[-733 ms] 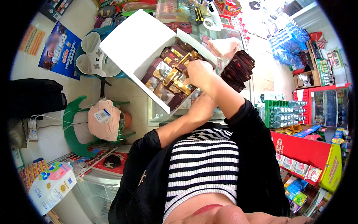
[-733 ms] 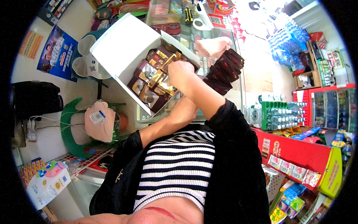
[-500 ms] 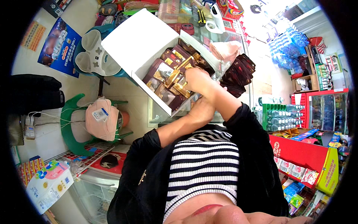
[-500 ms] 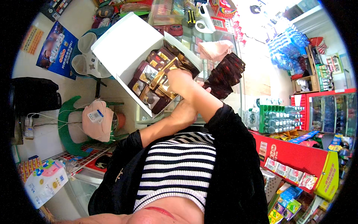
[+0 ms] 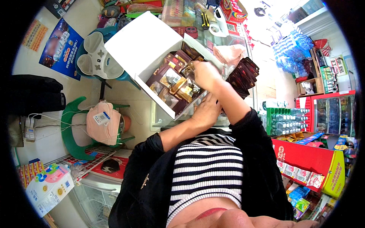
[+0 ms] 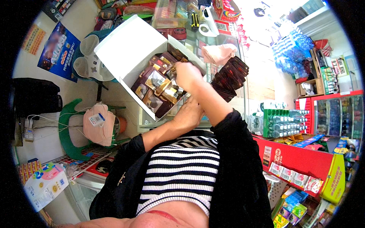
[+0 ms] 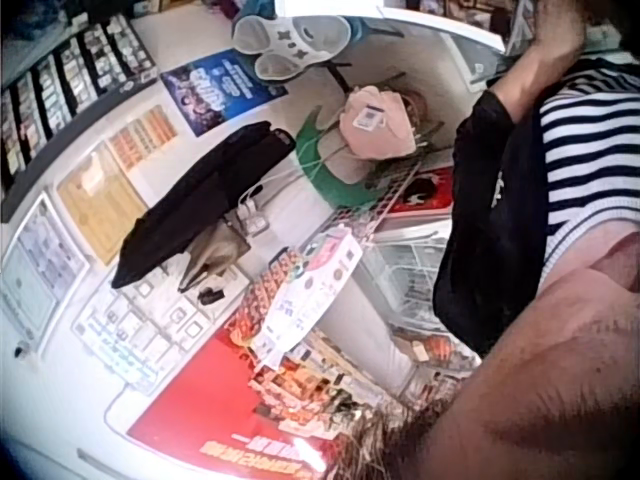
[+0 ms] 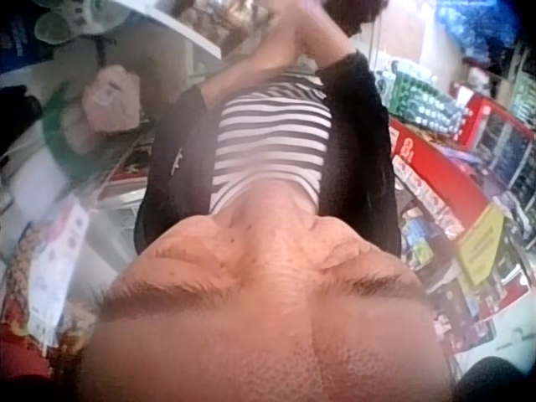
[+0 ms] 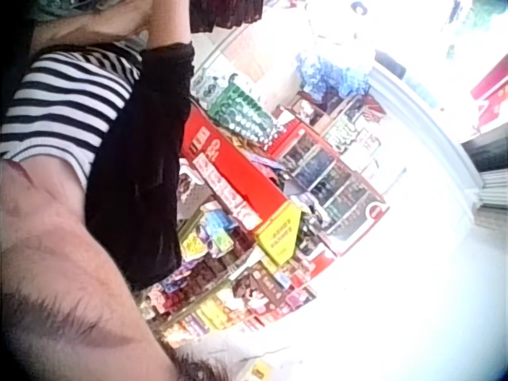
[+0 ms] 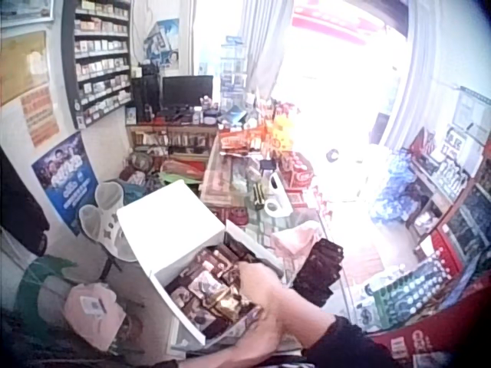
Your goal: The person arranges chocolate snack packets from a box onto a glass counter, then wipes the counter and a freezer lid with a cloth. The person handles snack packets and a cleaning cloth.
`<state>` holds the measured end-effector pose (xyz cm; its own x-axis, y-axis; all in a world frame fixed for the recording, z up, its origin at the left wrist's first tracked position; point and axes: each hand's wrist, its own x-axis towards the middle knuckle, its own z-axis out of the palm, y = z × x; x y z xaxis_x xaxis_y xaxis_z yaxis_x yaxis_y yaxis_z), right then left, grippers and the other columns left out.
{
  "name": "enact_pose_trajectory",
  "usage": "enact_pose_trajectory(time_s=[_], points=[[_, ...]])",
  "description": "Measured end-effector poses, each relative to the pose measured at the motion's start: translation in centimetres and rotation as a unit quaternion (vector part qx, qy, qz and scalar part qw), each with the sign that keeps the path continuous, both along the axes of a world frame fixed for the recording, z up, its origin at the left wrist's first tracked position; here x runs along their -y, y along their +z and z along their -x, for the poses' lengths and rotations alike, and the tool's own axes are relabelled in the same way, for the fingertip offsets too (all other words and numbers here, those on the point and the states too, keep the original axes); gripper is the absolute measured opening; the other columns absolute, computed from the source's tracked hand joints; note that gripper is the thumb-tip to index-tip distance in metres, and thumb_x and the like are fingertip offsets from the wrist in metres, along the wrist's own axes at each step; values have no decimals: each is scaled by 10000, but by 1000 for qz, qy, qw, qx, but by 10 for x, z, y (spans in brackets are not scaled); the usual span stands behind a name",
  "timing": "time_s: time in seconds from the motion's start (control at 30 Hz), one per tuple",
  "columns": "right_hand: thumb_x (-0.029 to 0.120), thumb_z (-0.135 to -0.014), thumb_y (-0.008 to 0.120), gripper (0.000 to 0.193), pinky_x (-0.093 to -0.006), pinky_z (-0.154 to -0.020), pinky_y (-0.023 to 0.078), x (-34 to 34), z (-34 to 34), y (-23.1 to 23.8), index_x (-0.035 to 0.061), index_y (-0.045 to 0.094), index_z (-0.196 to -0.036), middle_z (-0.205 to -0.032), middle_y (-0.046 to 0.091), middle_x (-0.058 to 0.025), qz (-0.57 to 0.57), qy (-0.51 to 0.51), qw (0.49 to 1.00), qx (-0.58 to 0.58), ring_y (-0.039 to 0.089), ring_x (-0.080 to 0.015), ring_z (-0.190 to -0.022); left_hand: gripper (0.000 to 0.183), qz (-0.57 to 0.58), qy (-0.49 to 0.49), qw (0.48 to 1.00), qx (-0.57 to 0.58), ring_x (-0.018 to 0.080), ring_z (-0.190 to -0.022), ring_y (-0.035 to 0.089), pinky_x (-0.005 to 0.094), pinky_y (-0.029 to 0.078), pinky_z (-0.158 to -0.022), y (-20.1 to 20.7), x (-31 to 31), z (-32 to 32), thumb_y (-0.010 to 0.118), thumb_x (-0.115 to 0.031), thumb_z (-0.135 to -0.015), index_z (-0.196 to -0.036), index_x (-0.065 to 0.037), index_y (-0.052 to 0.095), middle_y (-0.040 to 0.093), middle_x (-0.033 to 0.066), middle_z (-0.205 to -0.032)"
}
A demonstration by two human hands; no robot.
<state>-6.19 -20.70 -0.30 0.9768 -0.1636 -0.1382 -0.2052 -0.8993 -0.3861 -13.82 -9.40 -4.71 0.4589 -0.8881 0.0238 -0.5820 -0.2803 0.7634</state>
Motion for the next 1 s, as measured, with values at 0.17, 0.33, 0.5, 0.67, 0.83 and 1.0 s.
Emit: enact_pose_trajectory(time_s=[0.17,0.33,0.5,0.67,0.83,1.0], points=[[143,-897,674,211,-375,-719,532,58,34,7,-12,686,-1039,-822,715,-132,-309,-32,936,167,685,-227,-762,727,123,33,990,54,470,-1415,364,492,350,-1167,8,-2,5,737,-102,-857,-1495,-33,397,357,260,-1511],[24,-980,621,289,-321,-959,540,78,89,48,-37,623,-1262,-1154,707,-84,-701,-163,672,177,692,-167,-1010,741,197,88,976,-4,417,-1366,443,453,397,-1132,24,-10,3,792,-206,-876,-1478,-9,407,406,240,-1472],[31,-974,639,272,-301,-914,551,86,136,38,-34,640,-1238,-1137,713,-78,-697,-170,678,163,683,-136,-1003,437,330,103,853,-390,145,-1171,569,306,494,-985,27,0,5,613,-101,-1030,-1420,6,449,556,63,-1287],[-29,-901,703,211,-326,-969,515,77,168,41,-24,723,-1111,-1107,727,-80,-521,-32,832,190,660,-183,-1101,148,326,130,881,-317,112,-887,595,268,485,-813,25,-5,5,669,-2,-965,-1107,-38,644,641,9,-1004],[23,-881,567,437,-446,-1184,345,83,189,45,-25,653,-1307,-1396,615,-188,-705,35,654,272,448,-311,-1439,157,398,33,916,43,252,-859,663,315,533,-750,62,-12,-6,653,100,-838,-929,-21,693,701,130,-978],[323,-1010,620,564,-328,-961,532,98,204,46,-10,517,-1452,-1349,637,-141,-741,-119,660,-1,655,-183,-1145,223,390,-65,907,147,296,-884,702,369,573,-773,64,-7,-2,686,88,-734,-929,-13,720,711,131,-986]])
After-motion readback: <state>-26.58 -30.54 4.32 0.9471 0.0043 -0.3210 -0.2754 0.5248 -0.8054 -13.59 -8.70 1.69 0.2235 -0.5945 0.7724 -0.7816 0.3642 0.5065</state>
